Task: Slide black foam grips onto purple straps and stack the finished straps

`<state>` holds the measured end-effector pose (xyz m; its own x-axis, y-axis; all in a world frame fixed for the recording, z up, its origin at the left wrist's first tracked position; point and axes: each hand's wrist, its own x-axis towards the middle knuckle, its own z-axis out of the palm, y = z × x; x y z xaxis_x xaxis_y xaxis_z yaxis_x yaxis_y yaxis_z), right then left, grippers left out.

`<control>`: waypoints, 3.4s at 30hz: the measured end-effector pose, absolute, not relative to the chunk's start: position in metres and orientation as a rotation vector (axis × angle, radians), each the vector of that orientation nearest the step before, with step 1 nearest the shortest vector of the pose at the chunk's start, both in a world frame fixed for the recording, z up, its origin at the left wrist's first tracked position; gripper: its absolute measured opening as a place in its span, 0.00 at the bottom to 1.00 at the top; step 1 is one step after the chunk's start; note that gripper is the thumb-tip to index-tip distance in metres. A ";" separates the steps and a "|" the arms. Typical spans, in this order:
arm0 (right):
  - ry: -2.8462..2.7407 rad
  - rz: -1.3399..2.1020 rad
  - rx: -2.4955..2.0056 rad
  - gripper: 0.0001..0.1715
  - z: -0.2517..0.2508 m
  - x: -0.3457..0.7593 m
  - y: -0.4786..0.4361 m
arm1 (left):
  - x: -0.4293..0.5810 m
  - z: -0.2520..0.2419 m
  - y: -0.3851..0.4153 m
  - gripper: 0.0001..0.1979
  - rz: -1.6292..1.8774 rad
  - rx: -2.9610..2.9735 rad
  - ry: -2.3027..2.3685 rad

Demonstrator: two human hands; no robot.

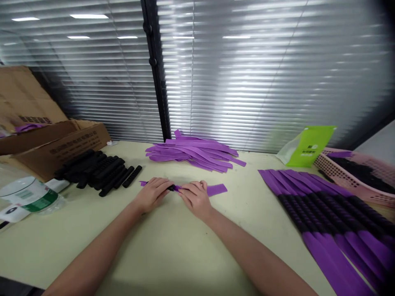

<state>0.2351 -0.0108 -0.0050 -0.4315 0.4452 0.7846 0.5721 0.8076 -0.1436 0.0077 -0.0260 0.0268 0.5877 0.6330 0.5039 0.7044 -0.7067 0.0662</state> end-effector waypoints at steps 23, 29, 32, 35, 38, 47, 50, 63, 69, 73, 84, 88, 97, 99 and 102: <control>-2.063 -0.123 -0.645 0.06 -0.002 0.234 -0.016 | 0.026 0.020 -0.033 0.16 -0.861 -2.692 -1.040; -2.109 -0.106 -0.766 0.11 -0.003 0.234 -0.010 | 0.018 0.026 -0.029 0.17 -0.780 -2.655 -1.104; -2.097 -0.083 -0.710 0.13 -0.002 0.236 -0.008 | 0.012 0.028 -0.027 0.17 -0.774 -2.669 -1.120; -2.067 -0.075 -0.668 0.12 -0.001 0.237 -0.007 | 0.009 0.028 -0.026 0.16 -0.787 -2.674 -1.116; -2.038 -0.086 -0.642 0.11 0.000 0.238 -0.007 | 0.009 0.028 -0.026 0.16 -0.792 -2.686 -1.085; -2.056 -0.142 -0.664 0.09 0.002 0.239 -0.013 | 0.019 0.021 -0.030 0.16 -0.910 -2.688 -1.049; -2.053 -0.148 -0.650 0.09 0.002 0.238 -0.013 | 0.023 0.020 -0.033 0.17 -0.908 -2.713 -1.058; -2.104 -0.065 -0.747 0.08 0.000 0.236 -0.008 | 0.021 0.025 -0.030 0.16 -0.820 -2.724 -1.116; -2.012 0.028 -0.660 0.10 0.001 0.238 -0.006 | 0.010 0.029 -0.026 0.15 -0.792 -2.678 -1.187; -2.008 0.006 -0.637 0.07 0.003 0.239 -0.007 | 0.010 0.029 -0.026 0.15 -0.795 -2.681 -1.159; -2.046 -0.090 -0.685 0.08 -0.002 0.241 -0.007 | 0.019 0.022 -0.029 0.16 -0.894 -2.698 -1.179; -2.038 -0.080 -0.641 0.07 -0.001 0.241 -0.008 | 0.024 0.021 -0.032 0.16 -0.938 -2.726 -1.158; -2.139 -0.109 -0.678 0.08 -0.002 0.238 -0.009 | 0.031 0.017 -0.035 0.17 -0.896 -2.748 -1.151; -2.152 -0.107 -0.691 0.08 -0.003 0.238 -0.008 | 0.031 0.016 -0.035 0.17 -0.874 -2.741 -1.165; -2.156 -0.072 -0.708 0.08 -0.004 0.237 -0.008 | 0.032 0.014 -0.035 0.17 -0.861 -2.745 -1.177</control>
<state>0.2373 -0.0079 -0.0038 -0.4838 0.4622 0.7432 0.5109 0.8386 -0.1890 0.0319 -0.0346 0.0144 0.5596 0.6596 0.5018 0.6780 -0.7126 0.1805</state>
